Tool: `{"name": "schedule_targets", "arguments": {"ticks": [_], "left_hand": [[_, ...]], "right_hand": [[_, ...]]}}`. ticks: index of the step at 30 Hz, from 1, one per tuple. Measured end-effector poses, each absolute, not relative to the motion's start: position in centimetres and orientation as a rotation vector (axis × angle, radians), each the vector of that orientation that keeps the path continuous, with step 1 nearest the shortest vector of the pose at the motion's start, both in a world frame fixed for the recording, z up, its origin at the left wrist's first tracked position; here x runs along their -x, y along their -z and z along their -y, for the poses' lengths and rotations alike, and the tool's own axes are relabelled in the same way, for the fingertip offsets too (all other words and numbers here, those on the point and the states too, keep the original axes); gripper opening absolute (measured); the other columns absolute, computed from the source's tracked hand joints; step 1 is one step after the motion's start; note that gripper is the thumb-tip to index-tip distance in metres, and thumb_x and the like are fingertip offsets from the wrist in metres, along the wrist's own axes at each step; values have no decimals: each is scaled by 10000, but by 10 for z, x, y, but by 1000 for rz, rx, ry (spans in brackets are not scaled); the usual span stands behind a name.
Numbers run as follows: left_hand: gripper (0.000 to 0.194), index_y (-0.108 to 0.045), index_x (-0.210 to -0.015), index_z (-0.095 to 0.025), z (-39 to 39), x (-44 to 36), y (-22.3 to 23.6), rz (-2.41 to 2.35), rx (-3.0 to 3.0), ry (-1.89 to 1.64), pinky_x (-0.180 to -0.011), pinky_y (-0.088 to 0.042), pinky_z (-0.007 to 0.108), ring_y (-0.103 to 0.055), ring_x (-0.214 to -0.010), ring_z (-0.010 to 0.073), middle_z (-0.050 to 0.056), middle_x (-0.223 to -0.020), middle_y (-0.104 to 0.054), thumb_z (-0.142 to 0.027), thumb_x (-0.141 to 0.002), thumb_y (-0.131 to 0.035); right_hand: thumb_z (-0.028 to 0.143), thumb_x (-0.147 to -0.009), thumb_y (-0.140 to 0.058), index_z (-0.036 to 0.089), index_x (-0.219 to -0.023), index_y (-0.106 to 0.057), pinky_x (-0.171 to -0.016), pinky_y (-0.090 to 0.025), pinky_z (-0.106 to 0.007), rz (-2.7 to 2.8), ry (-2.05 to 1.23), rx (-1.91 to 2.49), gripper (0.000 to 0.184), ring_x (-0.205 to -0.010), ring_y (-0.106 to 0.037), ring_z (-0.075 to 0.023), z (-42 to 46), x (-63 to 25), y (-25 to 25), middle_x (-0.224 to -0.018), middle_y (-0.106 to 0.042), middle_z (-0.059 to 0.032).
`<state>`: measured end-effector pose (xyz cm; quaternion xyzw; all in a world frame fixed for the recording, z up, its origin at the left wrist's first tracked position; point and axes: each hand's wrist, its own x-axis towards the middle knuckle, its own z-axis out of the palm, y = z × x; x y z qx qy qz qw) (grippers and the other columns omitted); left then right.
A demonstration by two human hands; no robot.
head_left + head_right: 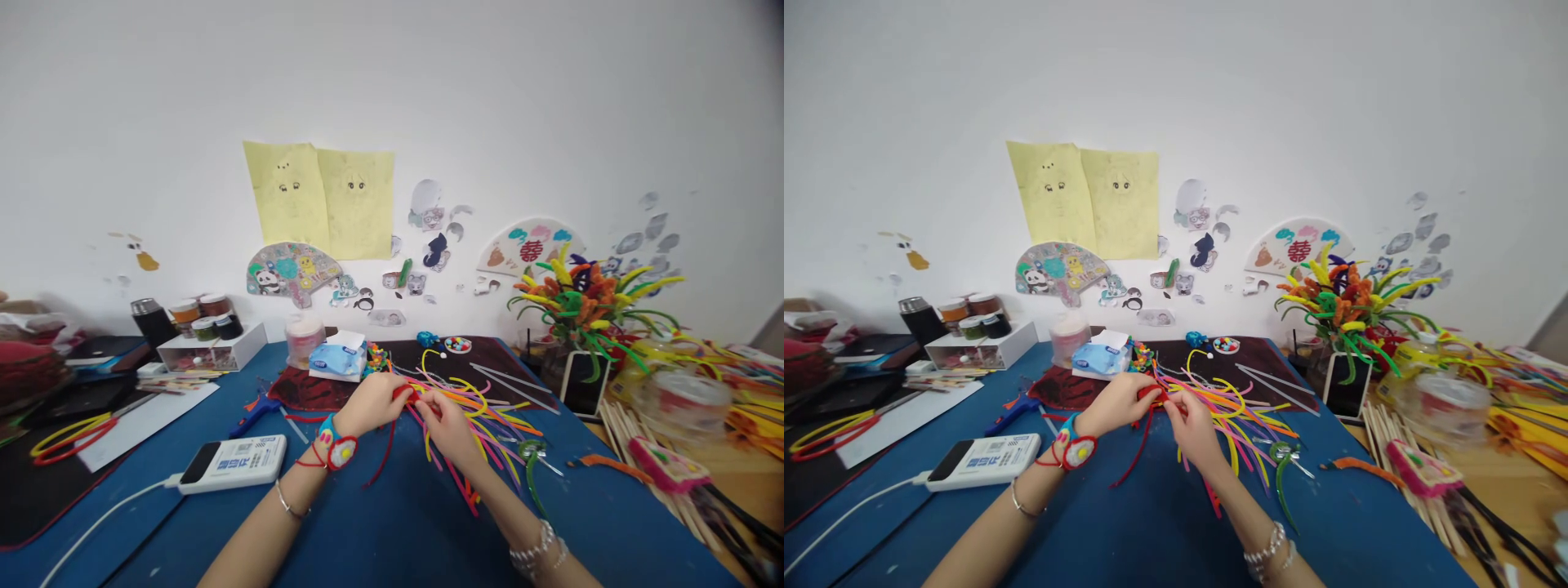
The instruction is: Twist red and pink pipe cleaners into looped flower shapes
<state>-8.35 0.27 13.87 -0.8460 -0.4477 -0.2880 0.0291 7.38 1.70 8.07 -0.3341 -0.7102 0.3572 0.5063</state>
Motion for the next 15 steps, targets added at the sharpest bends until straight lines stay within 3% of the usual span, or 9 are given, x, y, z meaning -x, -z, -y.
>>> {"name": "schedule_targets", "arguments": {"ticks": [3,10,12,15], "left_hand": [[283,-610,-703,-146,-11,83,-131,1490,2653,1052,-534,-335,205,-490,-536,95,6,-606,-589,-278,-837,-399],[324,-609,-893,-124,-30,80,-128,1717,2928,1424,-461,-358,193,-472,-469,83,10,-643,-601,-389,-800,-449],[334,-611,-929,-136,-31,75,-130,1635,2931,1405,-504,-387,199,-508,-530,94,24,-709,-622,-379,-825,-407],[331,-630,-837,-147,-32,66,-129,1513,2791,1322,-625,-415,222,-546,-658,115,32,-753,-628,-329,-856,-354]], "right_hand": [[353,-805,-466,167,-703,-526,-614,-380,-257,1749,-686,858,221,-650,-485,-143,-17,-75,-82,-690,-528,-14],[428,-825,-390,166,-761,-570,-500,-356,-230,1748,-1031,867,324,-529,-447,-113,-31,-80,-82,-606,-504,11],[433,-822,-390,164,-756,-595,-524,-374,-242,1748,-1001,881,344,-562,-477,-129,-35,-84,-82,-618,-528,-2],[431,-806,-415,165,-753,-619,-582,-404,-268,1742,-924,900,340,-653,-534,-169,-39,-89,-83,-676,-588,-27]]}}
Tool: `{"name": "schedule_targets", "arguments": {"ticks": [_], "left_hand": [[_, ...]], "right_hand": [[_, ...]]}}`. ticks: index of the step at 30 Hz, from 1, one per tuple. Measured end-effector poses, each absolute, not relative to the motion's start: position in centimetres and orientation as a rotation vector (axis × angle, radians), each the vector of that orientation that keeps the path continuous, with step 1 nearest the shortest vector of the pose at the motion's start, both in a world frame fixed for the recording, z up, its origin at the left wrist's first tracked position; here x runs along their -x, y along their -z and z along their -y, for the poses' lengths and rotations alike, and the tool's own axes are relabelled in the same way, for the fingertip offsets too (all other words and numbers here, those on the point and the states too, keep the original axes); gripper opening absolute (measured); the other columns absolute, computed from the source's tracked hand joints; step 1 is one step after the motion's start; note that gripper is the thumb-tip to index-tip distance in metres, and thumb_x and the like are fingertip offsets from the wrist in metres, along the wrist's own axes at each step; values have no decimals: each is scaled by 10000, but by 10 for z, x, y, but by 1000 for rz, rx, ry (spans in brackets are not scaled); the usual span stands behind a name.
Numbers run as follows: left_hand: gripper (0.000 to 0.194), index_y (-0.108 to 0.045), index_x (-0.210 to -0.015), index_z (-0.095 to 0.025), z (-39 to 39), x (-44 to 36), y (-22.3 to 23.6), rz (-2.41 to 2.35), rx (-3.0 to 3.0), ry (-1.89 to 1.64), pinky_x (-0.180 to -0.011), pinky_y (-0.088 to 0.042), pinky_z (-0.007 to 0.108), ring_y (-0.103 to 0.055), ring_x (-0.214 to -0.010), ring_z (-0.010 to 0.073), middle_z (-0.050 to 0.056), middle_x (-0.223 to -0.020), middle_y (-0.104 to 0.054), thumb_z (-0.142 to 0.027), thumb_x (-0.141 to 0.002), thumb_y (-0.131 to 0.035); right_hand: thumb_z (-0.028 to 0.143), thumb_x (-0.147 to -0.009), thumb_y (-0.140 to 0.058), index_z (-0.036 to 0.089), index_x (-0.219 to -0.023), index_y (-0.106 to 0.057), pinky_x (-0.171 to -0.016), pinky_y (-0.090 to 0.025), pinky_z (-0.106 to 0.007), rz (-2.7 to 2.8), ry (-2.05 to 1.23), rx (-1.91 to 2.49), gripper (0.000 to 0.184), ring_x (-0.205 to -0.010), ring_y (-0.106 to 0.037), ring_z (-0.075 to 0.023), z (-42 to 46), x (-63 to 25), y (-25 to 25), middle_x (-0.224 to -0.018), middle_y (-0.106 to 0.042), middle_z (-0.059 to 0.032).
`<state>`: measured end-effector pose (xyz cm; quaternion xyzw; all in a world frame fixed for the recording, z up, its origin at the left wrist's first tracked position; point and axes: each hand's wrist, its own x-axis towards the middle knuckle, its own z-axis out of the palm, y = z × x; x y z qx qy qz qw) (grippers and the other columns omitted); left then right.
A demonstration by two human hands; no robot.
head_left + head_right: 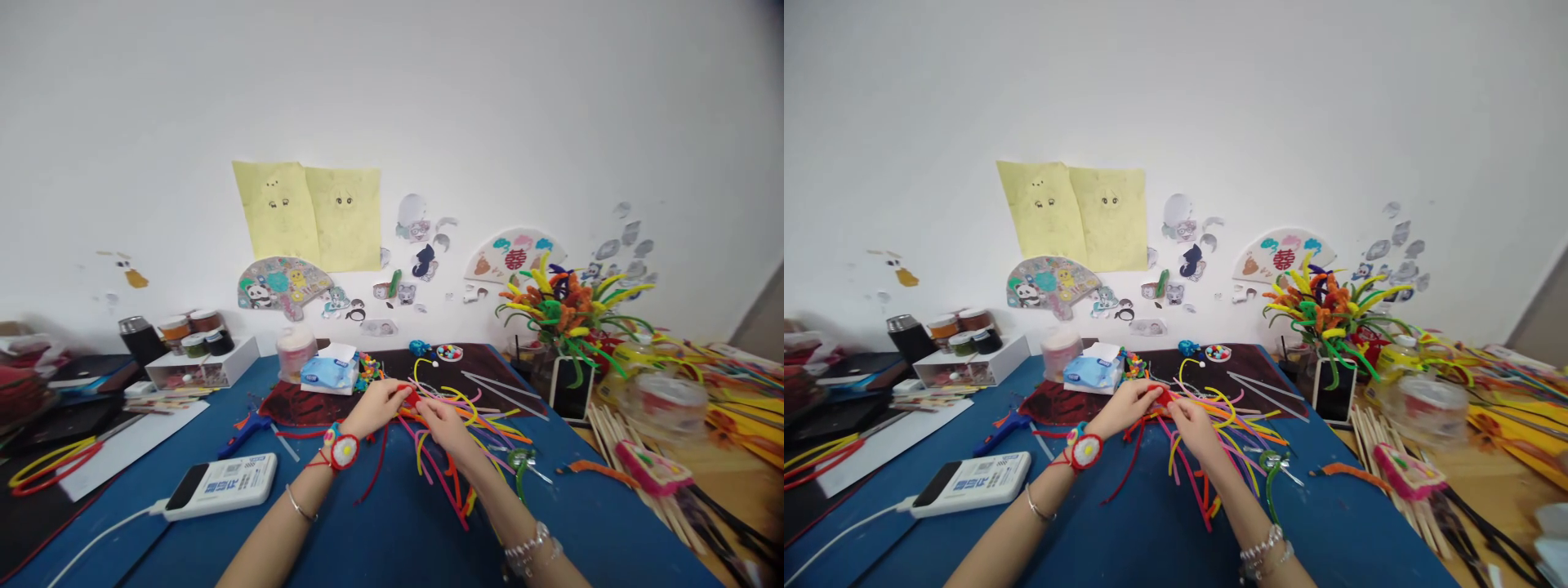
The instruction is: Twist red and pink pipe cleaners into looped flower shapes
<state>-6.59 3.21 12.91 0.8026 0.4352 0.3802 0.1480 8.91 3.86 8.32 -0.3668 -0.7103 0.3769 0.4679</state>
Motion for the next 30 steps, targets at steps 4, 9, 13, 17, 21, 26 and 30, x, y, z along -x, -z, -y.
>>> {"name": "schedule_targets", "arguments": {"ticks": [4,9,13,17,21,26,30], "left_hand": [[336,-616,-755,-142,-42,50,-120,-1438,-2370,-1246,-671,-416,242,-552,-688,125,39,-731,-620,-305,-862,-342],[302,-616,-853,-140,-59,25,-117,-1433,-2050,-1548,-612,-447,232,-560,-636,122,38,-722,-629,-395,-794,-465],[319,-612,-923,-145,-65,12,-132,-1266,-2132,-1521,-621,-464,240,-577,-640,122,50,-765,-645,-357,-841,-389],[288,-615,-859,-153,-69,3,-152,-1400,-2586,-1331,-709,-442,268,-577,-744,146,62,-803,-632,-292,-860,-363],[295,-574,-799,-126,-79,-14,-156,-1649,-2799,-1153,-673,-432,275,-568,-727,162,90,-785,-598,-256,-871,-318],[275,-558,-803,-126,-89,-39,-143,-1765,-2673,-1289,-669,-425,263,-557,-743,158,84,-779,-578,-217,-869,-307],[256,-545,-985,-165,-87,-44,-127,-1507,-2511,-1504,-710,-426,247,-553,-752,123,55,-858,-586,-250,-869,-333]], "right_hand": [[429,-809,-409,166,-662,-580,-567,-389,-265,1672,-706,1029,347,-598,-524,-167,-36,-88,-80,-632,-589,-27],[447,-827,-347,156,-696,-588,-547,-380,-252,1527,-683,1055,400,-590,-516,-166,-35,-96,-88,-625,-592,-36],[462,-803,-388,149,-716,-615,-540,-372,-241,1496,-617,1076,396,-590,-529,-168,-43,-123,-104,-637,-612,-37],[448,-814,-380,166,-677,-616,-494,-306,-228,1530,-306,1226,393,-489,-468,-133,-50,-143,-108,-524,-560,-11],[409,-831,-373,194,-657,-611,-469,-218,-238,1531,5,1415,365,-454,-450,-131,-50,-140,-100,-515,-564,-24],[399,-827,-384,193,-675,-624,-477,-186,-245,1472,52,1472,351,-464,-452,-139,-54,-142,-94,-528,-569,-44],[456,-779,-436,188,-714,-624,-466,-243,-234,1283,-437,1164,334,-497,-447,-136,-75,-174,-91,-566,-554,-27]]}}
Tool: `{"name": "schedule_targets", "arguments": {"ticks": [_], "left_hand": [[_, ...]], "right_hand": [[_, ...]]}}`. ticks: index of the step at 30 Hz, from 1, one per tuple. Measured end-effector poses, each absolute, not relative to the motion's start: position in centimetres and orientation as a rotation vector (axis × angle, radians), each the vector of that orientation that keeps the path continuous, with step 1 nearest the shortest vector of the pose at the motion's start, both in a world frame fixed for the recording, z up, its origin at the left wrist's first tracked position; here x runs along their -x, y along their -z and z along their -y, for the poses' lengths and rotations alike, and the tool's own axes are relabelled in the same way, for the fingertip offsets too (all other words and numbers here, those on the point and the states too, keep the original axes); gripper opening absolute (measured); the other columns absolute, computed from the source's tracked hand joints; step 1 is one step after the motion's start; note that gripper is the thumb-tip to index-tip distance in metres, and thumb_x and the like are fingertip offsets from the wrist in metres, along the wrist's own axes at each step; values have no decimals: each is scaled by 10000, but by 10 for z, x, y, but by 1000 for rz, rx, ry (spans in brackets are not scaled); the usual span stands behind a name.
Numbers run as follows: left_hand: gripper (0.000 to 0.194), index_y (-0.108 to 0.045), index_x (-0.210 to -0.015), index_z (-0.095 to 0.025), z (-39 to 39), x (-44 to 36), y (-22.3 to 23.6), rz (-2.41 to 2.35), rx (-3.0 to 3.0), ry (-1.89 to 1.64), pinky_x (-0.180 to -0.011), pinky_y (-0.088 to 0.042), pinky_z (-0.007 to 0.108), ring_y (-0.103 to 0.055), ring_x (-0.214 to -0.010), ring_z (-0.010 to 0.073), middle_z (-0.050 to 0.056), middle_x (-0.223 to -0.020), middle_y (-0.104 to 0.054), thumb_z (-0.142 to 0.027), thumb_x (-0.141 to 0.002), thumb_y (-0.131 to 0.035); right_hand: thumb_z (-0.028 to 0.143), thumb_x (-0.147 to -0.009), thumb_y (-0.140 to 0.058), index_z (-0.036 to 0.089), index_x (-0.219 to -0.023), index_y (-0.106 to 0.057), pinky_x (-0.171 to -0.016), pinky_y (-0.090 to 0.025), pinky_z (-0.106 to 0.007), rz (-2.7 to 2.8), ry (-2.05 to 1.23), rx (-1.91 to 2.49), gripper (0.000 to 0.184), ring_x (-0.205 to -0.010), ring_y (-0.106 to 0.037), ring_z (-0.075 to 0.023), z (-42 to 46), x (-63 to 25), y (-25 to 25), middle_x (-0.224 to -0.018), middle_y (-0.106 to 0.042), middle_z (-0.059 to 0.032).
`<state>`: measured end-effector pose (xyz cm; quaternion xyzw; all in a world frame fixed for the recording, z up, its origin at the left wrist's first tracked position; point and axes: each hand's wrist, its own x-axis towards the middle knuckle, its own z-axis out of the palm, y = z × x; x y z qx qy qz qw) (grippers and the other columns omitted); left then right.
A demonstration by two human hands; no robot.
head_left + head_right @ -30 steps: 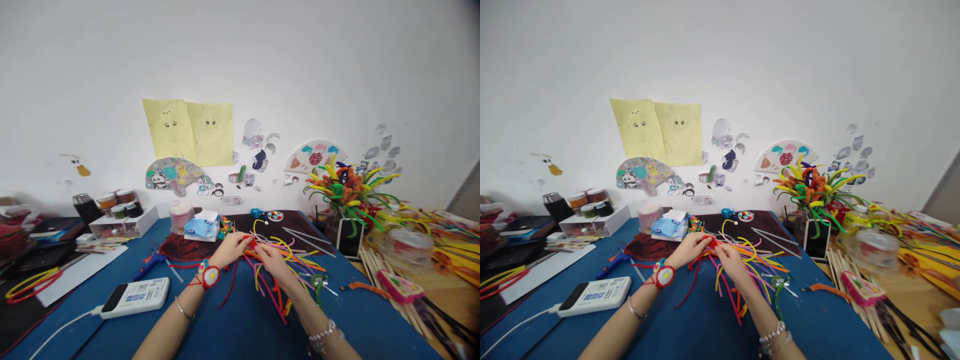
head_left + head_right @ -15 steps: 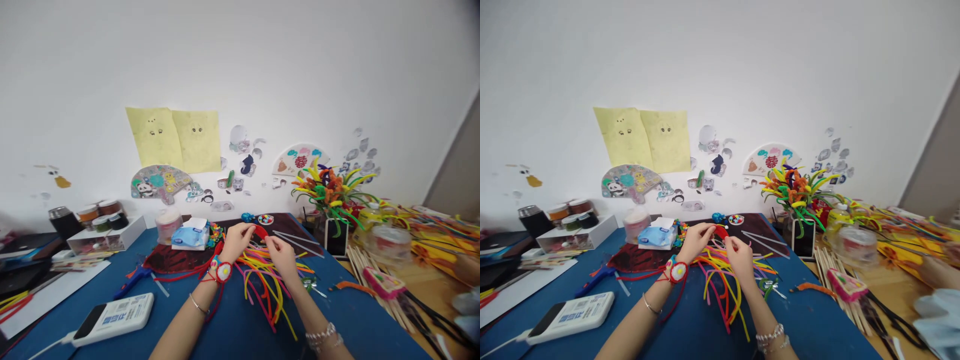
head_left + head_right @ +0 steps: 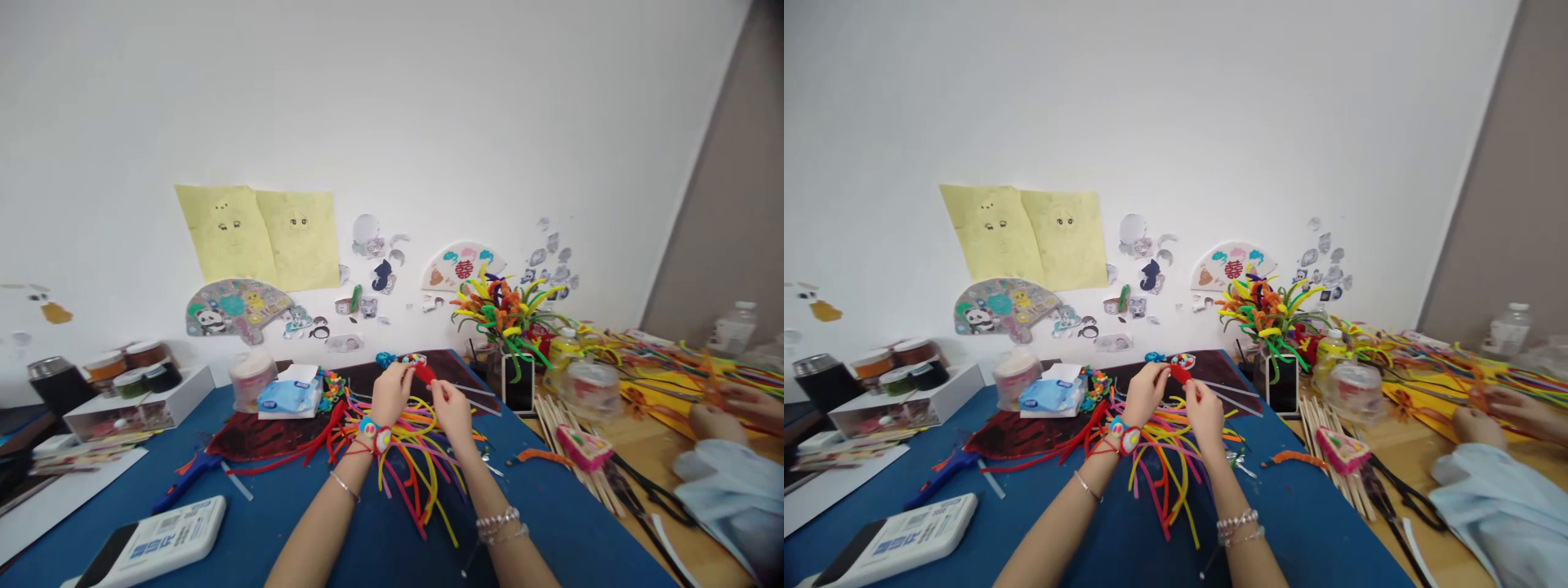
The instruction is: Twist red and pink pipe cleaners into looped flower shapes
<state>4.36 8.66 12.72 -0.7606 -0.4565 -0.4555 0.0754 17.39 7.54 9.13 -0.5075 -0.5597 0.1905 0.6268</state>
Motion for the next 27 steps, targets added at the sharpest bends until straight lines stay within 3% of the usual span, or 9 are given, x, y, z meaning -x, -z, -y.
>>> {"name": "schedule_targets", "arguments": {"ticks": [2,5,10,17,21,27], "left_hand": [[275,-507,-1072,-173,-83,-38,-117,1379,2359,1482,-668,-433,237,-538,-642,100,32,-820,-583,-262,-854,-366],[270,-509,-1055,-169,-79,-22,-102,1477,2433,1590,-571,-417,213,-489,-526,79,0,-724,-558,-249,-833,-378],[211,-545,-918,-164,-84,-1,-95,1650,2438,1795,-478,-366,182,-452,-476,71,-30,-626,-500,-250,-789,-401],[204,-536,-899,-162,-83,1,-106,1655,2470,2103,-428,-358,176,-449,-424,64,-37,-605,-494,-266,-754,-437],[211,-517,-919,-163,-77,0,-111,1647,2529,2162,-419,-380,182,-466,-406,67,-42,-600,-489,-249,-746,-432],[208,-518,-915,-165,-76,-3,-112,1653,2604,2160,-391,-365,174,-456,-383,57,-43,-601,-493,-269,-757,-430]], "right_hand": [[471,-742,-481,164,-767,-612,-415,-223,-226,1033,-758,924,334,-405,-340,-100,-88,-200,-89,-472,-431,31],[465,-765,-440,172,-897,-567,-375,-196,-208,915,-802,845,345,-354,-198,-66,-99,-244,-83,-455,-262,97],[328,-688,-590,201,-858,-538,-377,-268,-167,566,-861,437,218,-385,-296,-26,-96,-303,-69,-562,-420,81],[301,-728,-564,208,-823,-511,-419,-346,-157,467,-834,354,143,-425,-387,-14,-97,-316,-65,-712,-566,60],[287,-721,-548,201,-812,-495,-430,-370,-168,506,-905,340,136,-439,-416,-30,-95,-313,-66,-640,-526,62],[287,-739,-544,196,-774,-500,-346,-257,-147,646,-963,368,107,-340,-266,-27,-91,-295,-77,-447,-308,110]]}}
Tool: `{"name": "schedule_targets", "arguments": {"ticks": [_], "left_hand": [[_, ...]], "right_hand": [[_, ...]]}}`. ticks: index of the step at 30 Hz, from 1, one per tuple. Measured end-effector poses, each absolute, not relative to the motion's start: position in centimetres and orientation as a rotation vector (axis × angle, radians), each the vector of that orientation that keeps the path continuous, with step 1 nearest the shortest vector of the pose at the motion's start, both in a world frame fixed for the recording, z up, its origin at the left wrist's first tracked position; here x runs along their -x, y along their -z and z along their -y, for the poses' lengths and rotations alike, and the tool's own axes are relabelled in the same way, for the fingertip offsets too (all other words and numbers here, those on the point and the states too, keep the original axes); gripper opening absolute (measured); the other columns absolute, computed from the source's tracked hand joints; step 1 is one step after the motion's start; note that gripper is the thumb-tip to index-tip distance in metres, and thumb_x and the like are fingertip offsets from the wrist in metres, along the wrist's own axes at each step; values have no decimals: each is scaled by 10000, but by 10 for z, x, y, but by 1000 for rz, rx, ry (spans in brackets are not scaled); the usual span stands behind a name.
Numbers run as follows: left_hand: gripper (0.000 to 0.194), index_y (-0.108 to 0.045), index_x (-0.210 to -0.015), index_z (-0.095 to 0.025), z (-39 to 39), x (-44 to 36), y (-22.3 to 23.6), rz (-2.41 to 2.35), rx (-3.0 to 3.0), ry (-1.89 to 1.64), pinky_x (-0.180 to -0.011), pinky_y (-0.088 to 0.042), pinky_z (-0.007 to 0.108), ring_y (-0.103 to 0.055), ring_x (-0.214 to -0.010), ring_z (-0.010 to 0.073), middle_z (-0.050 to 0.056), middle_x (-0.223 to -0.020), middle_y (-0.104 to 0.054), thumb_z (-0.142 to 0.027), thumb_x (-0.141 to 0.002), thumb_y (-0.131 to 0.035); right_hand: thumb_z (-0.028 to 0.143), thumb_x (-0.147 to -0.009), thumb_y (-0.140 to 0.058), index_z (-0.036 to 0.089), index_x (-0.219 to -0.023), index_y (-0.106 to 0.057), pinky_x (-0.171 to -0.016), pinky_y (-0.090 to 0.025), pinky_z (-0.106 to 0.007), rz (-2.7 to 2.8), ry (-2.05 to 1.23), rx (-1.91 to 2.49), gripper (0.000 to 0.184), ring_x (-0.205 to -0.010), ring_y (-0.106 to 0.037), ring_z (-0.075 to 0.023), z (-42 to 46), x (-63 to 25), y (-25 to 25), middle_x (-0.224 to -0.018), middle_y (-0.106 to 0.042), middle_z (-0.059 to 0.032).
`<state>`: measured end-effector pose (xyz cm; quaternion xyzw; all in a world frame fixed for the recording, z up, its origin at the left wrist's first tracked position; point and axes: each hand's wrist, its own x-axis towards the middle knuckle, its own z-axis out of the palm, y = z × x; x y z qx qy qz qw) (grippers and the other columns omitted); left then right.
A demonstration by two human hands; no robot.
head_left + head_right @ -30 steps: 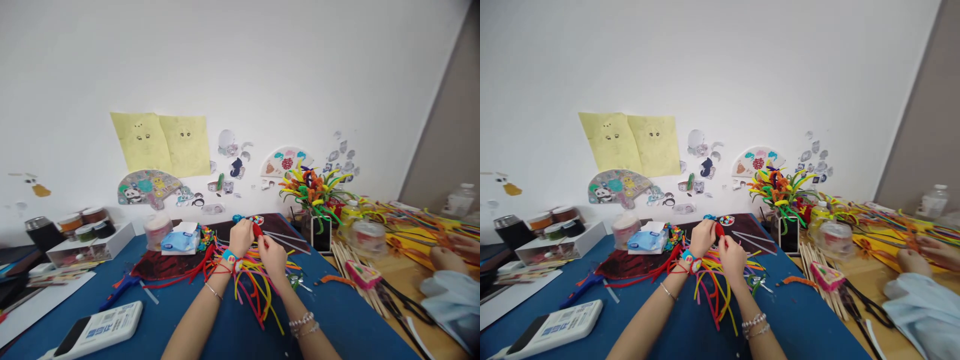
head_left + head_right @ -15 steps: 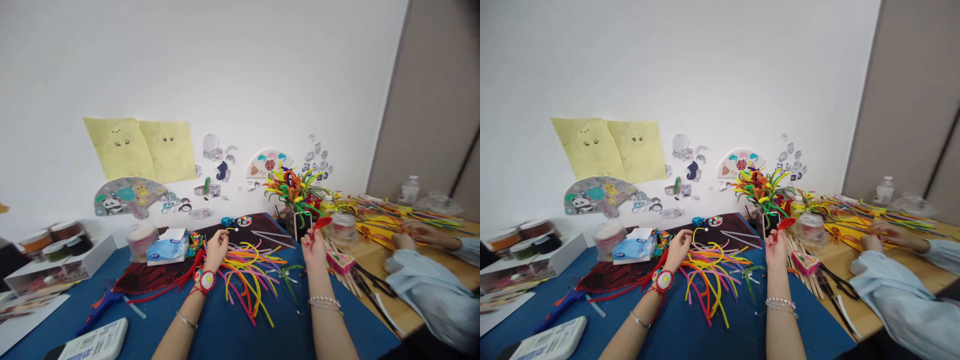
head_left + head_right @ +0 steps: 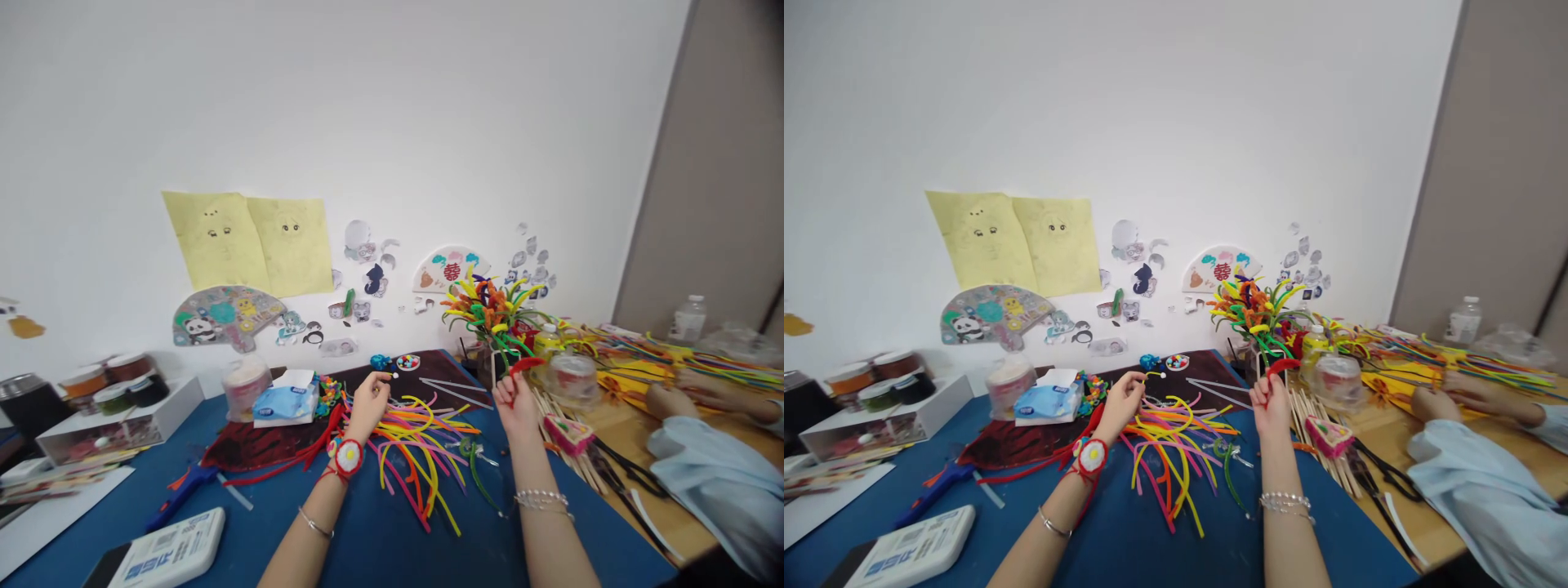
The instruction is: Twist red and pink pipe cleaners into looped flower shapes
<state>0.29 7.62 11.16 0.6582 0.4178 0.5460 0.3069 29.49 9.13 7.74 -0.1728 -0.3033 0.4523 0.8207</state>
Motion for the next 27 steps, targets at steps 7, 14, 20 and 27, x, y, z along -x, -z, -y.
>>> {"name": "schedule_targets", "arguments": {"ticks": [7,14,20,27], "left_hand": [[341,-518,-1029,-151,-66,-19,-114,-949,-1760,-1312,-423,-365,178,-490,-460,68,-7,-678,-531,-373,-777,-460],[283,-597,-766,-125,-68,-7,-117,-1050,-1924,-1371,-575,-409,207,-509,-632,107,33,-730,-570,-369,-782,-454],[306,-588,-753,-129,-63,-1,-121,-1073,-2063,-1058,-506,-368,194,-479,-537,89,-1,-626,-564,-391,-781,-431],[254,-595,-718,-119,-55,-12,-117,-990,-1891,-849,-511,-395,205,-534,-523,106,16,-596,-604,-359,-711,-511]], "right_hand": [[362,-779,-518,195,-865,-526,-380,-289,-179,1089,-1181,493,188,-389,-371,-52,-72,-194,-92,-552,-518,43],[450,-731,-547,188,-734,-526,-489,-430,-231,1280,-1270,706,263,-515,-538,-115,-55,-132,-84,-636,-600,-1],[385,-674,-621,186,-991,-583,-767,-474,-331,1331,-895,762,376,-880,-592,-207,-61,-146,-89,-972,-636,-71],[337,-732,-555,180,-819,-683,-683,-470,-305,1521,-483,936,220,-768,-604,-199,-56,-155,-92,-829,-670,-68]]}}
